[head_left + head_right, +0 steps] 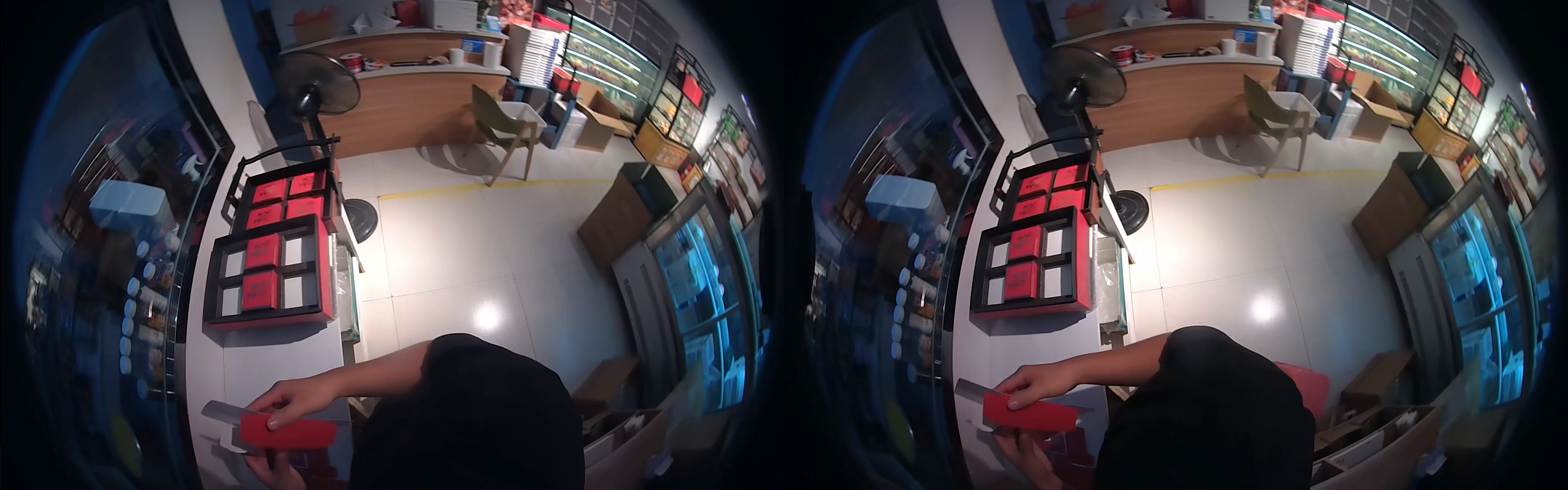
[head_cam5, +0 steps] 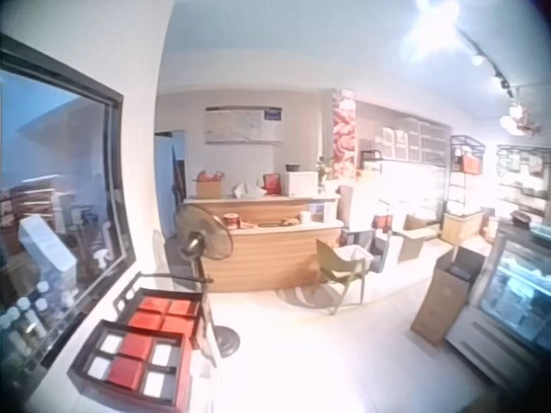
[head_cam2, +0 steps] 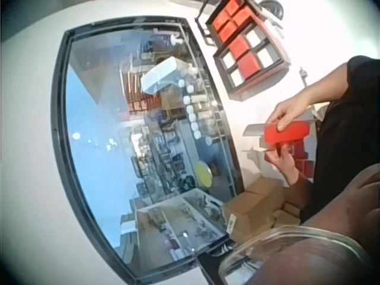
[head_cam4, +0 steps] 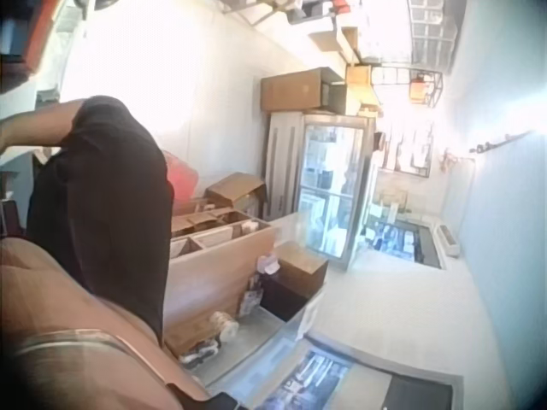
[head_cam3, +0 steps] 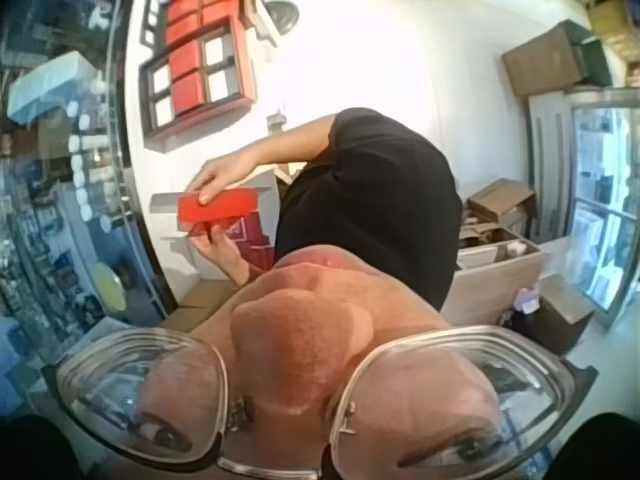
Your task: The person folds flat red cardboard pieces into small rectangular boxes by hand. They place the assembled boxes into a black display tray. Finally, they lift the tray and place it into a larger brown cardboard shipping box.
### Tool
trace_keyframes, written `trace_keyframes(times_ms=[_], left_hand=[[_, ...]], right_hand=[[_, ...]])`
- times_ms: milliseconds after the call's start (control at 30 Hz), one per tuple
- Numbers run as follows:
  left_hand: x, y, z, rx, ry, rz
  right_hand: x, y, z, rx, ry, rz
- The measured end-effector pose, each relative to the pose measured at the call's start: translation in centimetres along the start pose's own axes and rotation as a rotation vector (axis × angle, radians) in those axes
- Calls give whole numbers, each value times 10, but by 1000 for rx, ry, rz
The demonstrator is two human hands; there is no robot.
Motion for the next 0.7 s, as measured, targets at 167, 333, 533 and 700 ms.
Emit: trace_keyframes(times_ms=[167, 333, 533, 700], left_hand=[[-10, -9, -16, -91, 226, -15], [-19, -23, -19, -40, 469, -190], [-27, -57, -32, 604, 460, -83], [-29, -9, -30, 282, 330, 106]], right_hand=[[-5, -2, -3, -232, 217, 22], [1, 7, 11, -364, 242, 219], [5, 30, 14, -418, 294, 178], [13, 17, 22, -242, 153, 187]])
Point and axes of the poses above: each hand's wrist, its own x-axis towards the middle knuckle, its own z-axis out of the palm, y = z × x, the point moved 4 cm from there along x, towards the middle knuckle, and after that the axes turned 3 degrees about -x, right-handed, at the moved point
